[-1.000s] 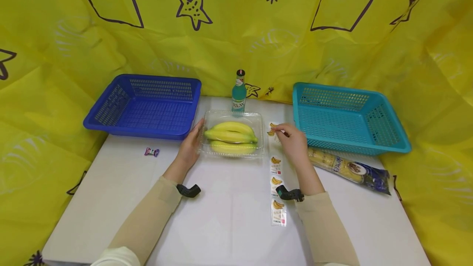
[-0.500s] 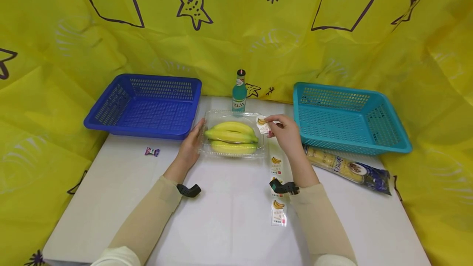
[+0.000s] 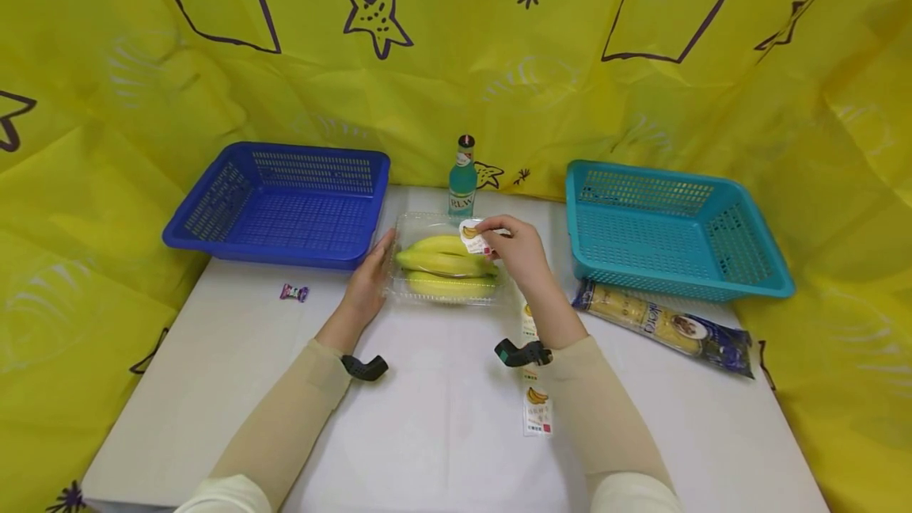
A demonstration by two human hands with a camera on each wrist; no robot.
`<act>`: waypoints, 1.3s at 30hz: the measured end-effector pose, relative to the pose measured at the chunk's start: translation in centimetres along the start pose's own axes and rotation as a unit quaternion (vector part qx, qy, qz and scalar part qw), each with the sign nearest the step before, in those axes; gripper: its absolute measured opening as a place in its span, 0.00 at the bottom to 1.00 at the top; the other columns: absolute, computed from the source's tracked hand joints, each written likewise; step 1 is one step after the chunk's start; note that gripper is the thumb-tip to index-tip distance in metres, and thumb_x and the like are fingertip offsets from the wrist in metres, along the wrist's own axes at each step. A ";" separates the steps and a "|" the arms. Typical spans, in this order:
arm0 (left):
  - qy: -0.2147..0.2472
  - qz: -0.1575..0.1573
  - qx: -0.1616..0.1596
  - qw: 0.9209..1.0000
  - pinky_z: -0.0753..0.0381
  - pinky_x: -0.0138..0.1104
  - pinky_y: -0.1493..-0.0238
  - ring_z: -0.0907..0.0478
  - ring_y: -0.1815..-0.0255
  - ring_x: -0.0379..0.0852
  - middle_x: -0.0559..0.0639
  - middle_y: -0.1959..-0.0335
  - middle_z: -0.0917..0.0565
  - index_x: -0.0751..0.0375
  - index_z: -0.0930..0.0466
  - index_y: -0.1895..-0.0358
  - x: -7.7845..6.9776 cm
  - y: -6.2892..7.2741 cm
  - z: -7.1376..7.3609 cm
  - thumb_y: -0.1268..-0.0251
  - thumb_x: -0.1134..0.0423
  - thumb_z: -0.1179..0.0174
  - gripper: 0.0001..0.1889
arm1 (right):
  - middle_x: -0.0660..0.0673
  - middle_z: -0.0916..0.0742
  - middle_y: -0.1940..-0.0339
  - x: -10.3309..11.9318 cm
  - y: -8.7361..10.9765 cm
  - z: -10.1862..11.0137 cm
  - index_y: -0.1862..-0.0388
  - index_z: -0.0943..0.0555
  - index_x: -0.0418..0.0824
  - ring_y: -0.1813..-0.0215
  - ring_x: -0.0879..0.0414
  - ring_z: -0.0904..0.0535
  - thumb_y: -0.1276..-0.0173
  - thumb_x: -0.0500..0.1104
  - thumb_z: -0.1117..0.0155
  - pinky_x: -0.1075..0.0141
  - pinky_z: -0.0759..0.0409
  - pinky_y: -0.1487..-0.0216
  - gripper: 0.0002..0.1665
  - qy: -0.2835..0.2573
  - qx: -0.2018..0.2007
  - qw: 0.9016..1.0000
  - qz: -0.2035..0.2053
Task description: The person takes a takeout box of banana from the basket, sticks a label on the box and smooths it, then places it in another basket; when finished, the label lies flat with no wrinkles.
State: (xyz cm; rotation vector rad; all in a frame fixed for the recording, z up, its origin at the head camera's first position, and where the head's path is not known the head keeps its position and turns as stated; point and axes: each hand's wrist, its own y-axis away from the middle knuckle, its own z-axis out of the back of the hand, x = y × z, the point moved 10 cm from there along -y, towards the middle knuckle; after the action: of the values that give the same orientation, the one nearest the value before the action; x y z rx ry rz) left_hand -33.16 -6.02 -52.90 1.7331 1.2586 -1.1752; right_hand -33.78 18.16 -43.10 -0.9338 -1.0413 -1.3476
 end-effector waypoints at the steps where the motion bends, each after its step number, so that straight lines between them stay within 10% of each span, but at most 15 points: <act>1: -0.002 -0.002 0.001 1.000 0.70 0.41 0.18 0.66 0.17 0.42 0.40 0.18 0.55 0.47 0.54 0.19 0.0 0.0 0.0 0.20 0.46 0.66 0.31 | 0.44 0.17 0.49 0.0 -0.1 -0.4 0.49 0.17 0.37 0.69 0.56 0.20 0.26 0.41 0.42 0.64 0.14 0.62 0.13 -0.006 0.006 1.000 -0.006; 23: 0.002 0.015 0.013 1.000 0.71 0.40 0.18 0.69 0.17 0.43 0.44 0.17 0.58 0.51 0.59 0.19 -0.7 0.4 -0.5 0.17 0.54 0.73 0.28 | 0.44 0.30 0.27 -0.2 -0.8 -4.8 0.34 0.24 0.50 0.55 0.40 0.14 0.31 0.41 0.36 0.54 0.13 0.53 0.26 0.008 0.106 0.991 -0.080; 39: -0.012 0.000 -0.005 1.000 0.68 0.41 0.17 0.65 0.17 0.43 0.42 0.17 0.54 0.49 0.55 0.19 -0.1 -0.1 0.0 0.19 0.48 0.69 0.30 | 0.35 0.18 0.47 -0.9 -0.9 -5.6 0.36 0.23 0.43 0.69 0.56 0.17 0.25 0.50 0.43 0.65 0.13 0.67 0.23 0.032 0.091 0.991 -0.092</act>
State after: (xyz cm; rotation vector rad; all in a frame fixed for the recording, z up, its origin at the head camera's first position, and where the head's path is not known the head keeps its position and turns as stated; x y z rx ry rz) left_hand -33.22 -6.03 -52.83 1.7059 1.2483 -1.1843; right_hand -34.41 13.03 -45.64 -0.6684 -1.2015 -1.3965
